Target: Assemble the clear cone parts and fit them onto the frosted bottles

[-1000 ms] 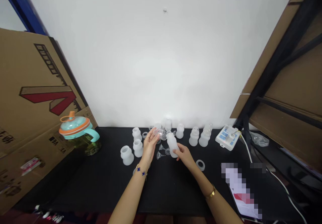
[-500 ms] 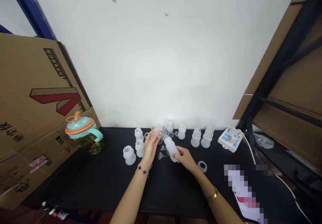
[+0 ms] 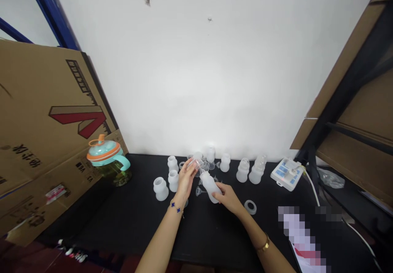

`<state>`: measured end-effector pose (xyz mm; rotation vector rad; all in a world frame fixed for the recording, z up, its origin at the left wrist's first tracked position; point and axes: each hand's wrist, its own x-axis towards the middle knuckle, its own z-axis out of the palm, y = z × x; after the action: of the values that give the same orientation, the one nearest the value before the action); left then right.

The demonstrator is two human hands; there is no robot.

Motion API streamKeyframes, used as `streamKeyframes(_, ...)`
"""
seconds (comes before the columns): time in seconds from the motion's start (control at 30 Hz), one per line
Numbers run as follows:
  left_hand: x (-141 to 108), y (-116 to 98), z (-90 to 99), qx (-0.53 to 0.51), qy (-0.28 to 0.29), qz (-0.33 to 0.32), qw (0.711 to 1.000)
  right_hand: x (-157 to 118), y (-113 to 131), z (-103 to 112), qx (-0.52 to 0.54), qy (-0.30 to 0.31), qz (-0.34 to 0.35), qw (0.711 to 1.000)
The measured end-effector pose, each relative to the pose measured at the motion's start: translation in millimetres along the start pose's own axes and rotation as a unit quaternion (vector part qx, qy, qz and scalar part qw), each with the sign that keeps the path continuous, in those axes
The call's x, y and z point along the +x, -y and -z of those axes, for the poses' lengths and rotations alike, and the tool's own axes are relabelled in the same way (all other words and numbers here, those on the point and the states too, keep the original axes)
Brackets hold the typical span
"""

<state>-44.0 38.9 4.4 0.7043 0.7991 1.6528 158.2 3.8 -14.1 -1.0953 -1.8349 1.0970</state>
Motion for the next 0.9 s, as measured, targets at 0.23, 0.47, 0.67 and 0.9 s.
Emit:
streamKeyframes(0.23, -3.3, -0.4, -3.1, 0.009, 0.03, 0.004, 1.0, 0.1, 1.4, -0.2, 0.001, -0.013, -0.003, 1.0)
streamKeyframes(0.47, -10.6, -5.4, -10.5, 0.042, 0.051, 0.003, 0.998, -0.2, -1.2, 0.3, 0.035, -0.006, -0.027, 0.999)
streamKeyframes(0.67, -13.8, -4.9, -14.4, 0.056, 0.06, -0.003, 0.997, 0.9, -2.9, 0.0, 0.049, -0.013, -0.03, 0.998)
streamKeyframes(0.9, -15.3, -5.7, -15.5, 0.065, 0.07, -0.009, 0.995, 0.4, -0.4, -0.2, 0.047, -0.013, -0.036, 0.998)
